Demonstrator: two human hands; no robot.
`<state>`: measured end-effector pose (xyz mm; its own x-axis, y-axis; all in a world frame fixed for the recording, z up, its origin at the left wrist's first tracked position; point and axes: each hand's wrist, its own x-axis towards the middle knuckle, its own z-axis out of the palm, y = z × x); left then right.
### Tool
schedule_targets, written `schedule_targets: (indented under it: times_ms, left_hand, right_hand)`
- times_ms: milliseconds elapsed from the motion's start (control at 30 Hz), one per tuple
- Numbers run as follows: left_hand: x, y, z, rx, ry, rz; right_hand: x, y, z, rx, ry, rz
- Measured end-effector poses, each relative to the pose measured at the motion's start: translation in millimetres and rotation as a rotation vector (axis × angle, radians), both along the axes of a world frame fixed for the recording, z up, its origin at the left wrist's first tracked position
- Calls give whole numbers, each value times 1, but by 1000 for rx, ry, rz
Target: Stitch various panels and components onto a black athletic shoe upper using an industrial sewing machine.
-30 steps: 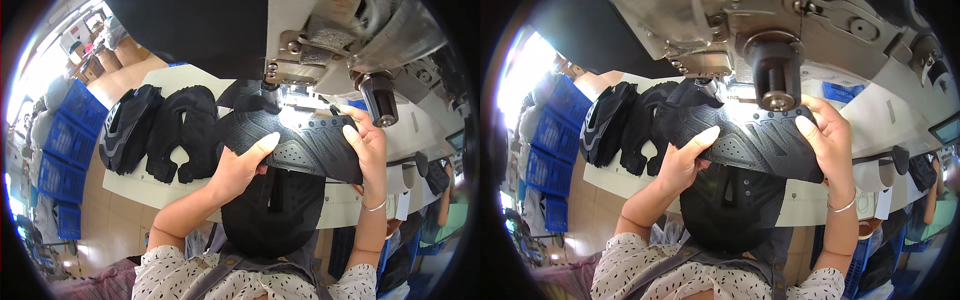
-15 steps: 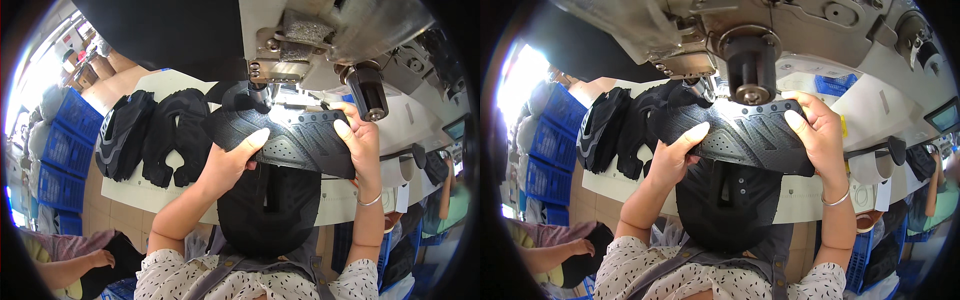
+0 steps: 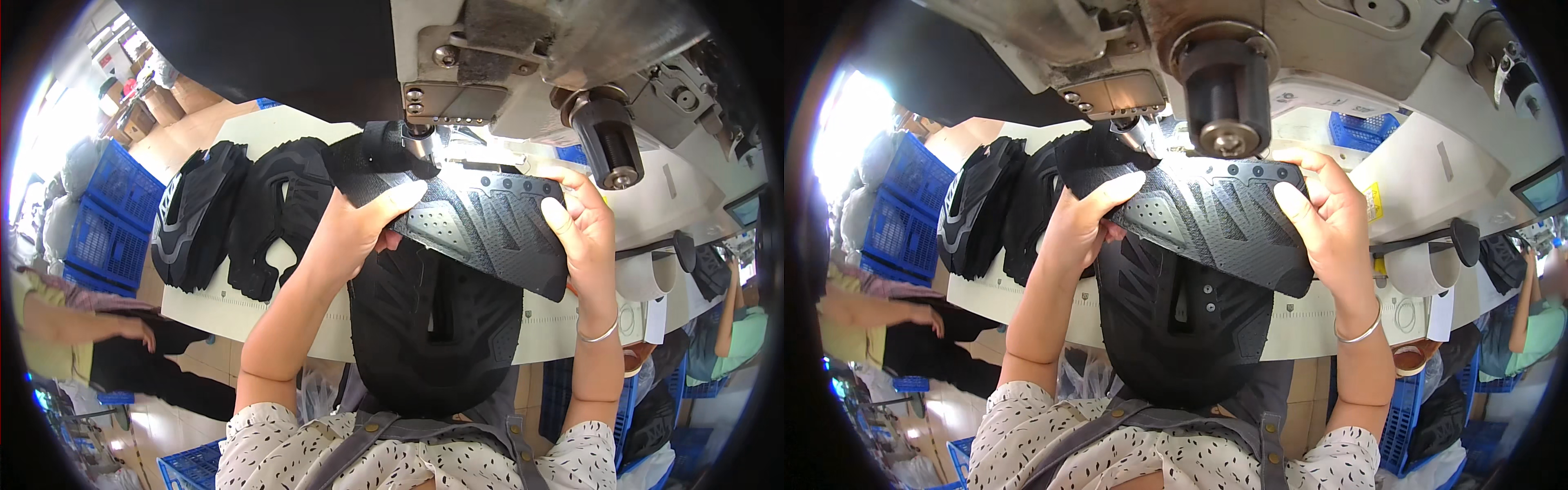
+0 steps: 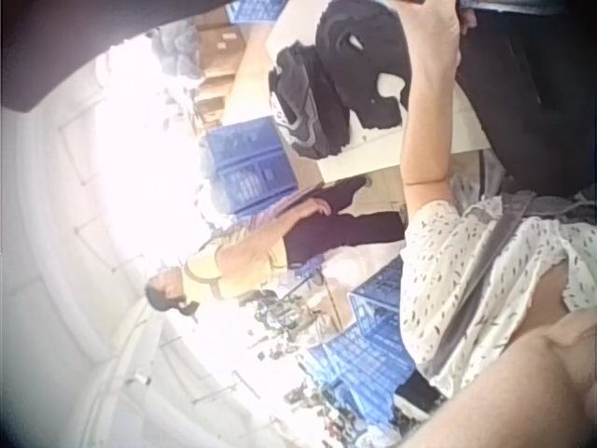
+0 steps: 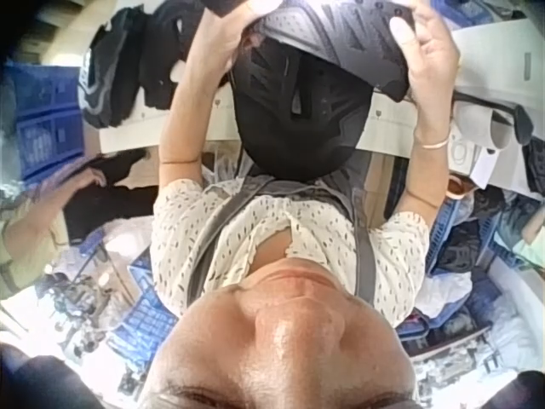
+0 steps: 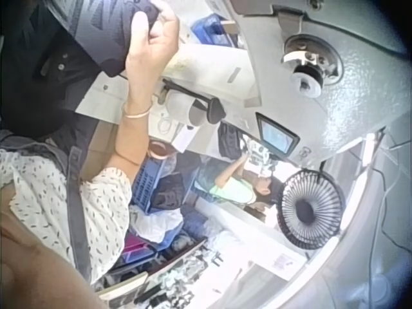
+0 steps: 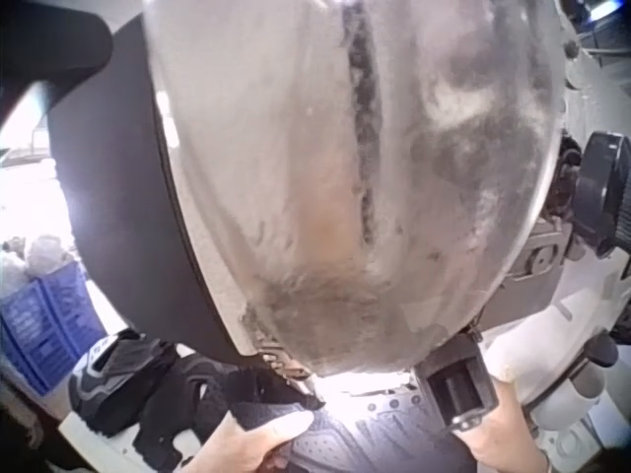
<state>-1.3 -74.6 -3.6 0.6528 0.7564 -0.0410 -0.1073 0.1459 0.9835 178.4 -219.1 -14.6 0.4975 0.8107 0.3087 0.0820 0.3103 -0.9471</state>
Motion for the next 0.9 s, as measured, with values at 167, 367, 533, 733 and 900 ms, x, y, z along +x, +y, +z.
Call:
schedule_targets:
  times_ms: [167, 367, 533, 733, 900]
  left_hand:
    - [-1, -1, -17, 10, -111, -46]
    - [-11, -47, -25, -35, -124, -113]
    - [-16, -44, -29, -111, -146, -204]
    - [-16, -39, -35, -96, -103, -141]
    - [-25, -29, -20, -223, -47, -143]
  right_hand:
    - [-15, -15, 4, -81, -35, -20]
    - [-49, -28, 4, -211, -2, 88]
    - [24, 18, -24, -53, -658, -395]
    - [78, 56, -41, -190, -161, 187]
    - [56, 6, -3, -187, -7, 223]
